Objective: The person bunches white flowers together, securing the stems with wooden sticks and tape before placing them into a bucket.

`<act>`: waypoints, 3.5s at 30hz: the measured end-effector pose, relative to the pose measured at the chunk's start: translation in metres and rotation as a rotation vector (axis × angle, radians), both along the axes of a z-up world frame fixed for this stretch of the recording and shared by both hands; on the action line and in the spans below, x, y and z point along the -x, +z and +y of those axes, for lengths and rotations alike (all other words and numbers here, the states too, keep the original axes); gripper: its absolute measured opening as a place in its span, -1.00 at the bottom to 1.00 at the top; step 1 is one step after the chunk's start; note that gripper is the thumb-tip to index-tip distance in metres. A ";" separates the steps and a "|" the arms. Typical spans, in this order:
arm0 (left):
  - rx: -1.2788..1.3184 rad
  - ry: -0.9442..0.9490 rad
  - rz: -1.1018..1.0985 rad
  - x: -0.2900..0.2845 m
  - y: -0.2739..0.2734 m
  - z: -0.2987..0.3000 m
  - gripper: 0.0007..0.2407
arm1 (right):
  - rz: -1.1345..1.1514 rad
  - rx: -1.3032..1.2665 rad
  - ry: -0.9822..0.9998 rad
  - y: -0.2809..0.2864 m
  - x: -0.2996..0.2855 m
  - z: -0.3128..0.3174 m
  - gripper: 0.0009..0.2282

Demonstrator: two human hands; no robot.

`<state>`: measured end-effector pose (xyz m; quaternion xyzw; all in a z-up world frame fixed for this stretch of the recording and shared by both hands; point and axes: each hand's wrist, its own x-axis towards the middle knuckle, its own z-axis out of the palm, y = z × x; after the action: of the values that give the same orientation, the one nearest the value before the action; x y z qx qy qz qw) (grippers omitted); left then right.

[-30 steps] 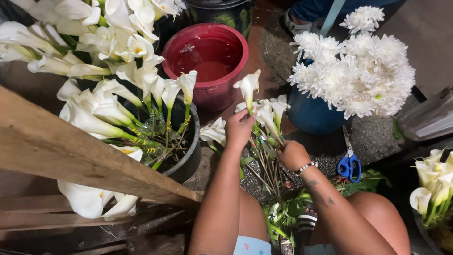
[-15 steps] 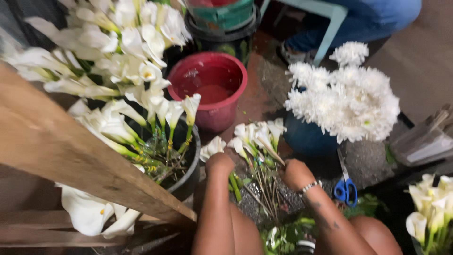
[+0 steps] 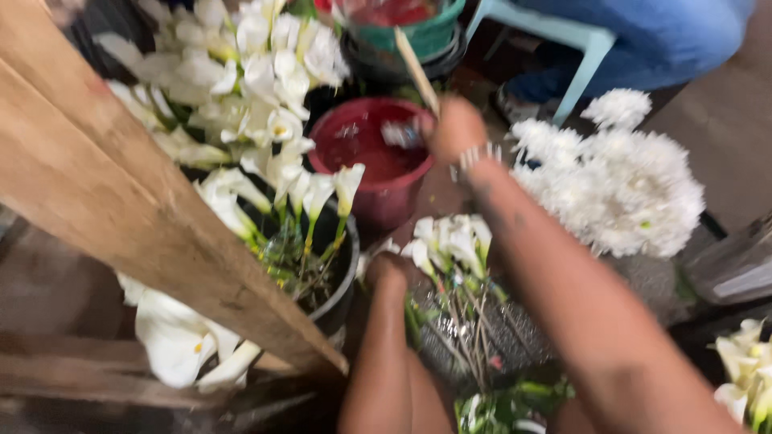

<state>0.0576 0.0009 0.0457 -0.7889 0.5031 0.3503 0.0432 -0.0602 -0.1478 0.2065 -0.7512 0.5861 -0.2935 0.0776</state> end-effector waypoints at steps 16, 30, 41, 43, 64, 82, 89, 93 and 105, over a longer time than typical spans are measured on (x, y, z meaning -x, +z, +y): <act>0.264 0.019 0.163 0.033 -0.051 -0.002 -0.70 | -0.307 -0.417 -0.032 -0.139 0.104 0.184 -0.88; 0.023 -0.296 0.234 0.061 -0.046 0.006 -0.61 | 0.219 -0.724 -0.157 -0.334 0.121 0.179 -0.68; 0.324 0.525 1.100 0.058 -0.020 0.010 -0.58 | -0.370 -0.616 -0.100 -0.203 0.084 0.232 -0.73; 0.310 0.554 1.120 0.055 -0.018 0.011 -0.57 | -0.399 -0.607 -0.063 -0.197 0.078 0.238 -0.71; 0.314 0.868 0.844 0.035 -0.060 -0.008 -0.86 | 0.127 -0.757 0.135 -0.124 0.092 0.272 -0.68; 0.357 0.513 1.495 0.082 -0.045 0.011 -0.57 | -0.656 -0.527 -0.095 -0.178 0.121 0.186 -0.60; 0.515 0.259 1.071 0.077 -0.061 0.003 -0.61 | -0.706 -0.512 -0.148 -0.197 0.125 0.181 -0.83; 0.544 0.291 1.244 0.079 -0.059 0.005 -0.56 | -0.671 -0.513 -0.182 -0.195 0.130 0.179 -0.85; 0.386 0.433 1.514 0.069 -0.044 0.008 -0.62 | -1.249 -0.617 0.016 -0.143 0.120 0.201 -0.76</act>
<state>-0.0112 0.0084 0.0021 -0.4115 0.2838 0.6967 -0.5146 -0.1803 0.0532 0.0633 -0.3898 0.4829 -0.4901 0.6121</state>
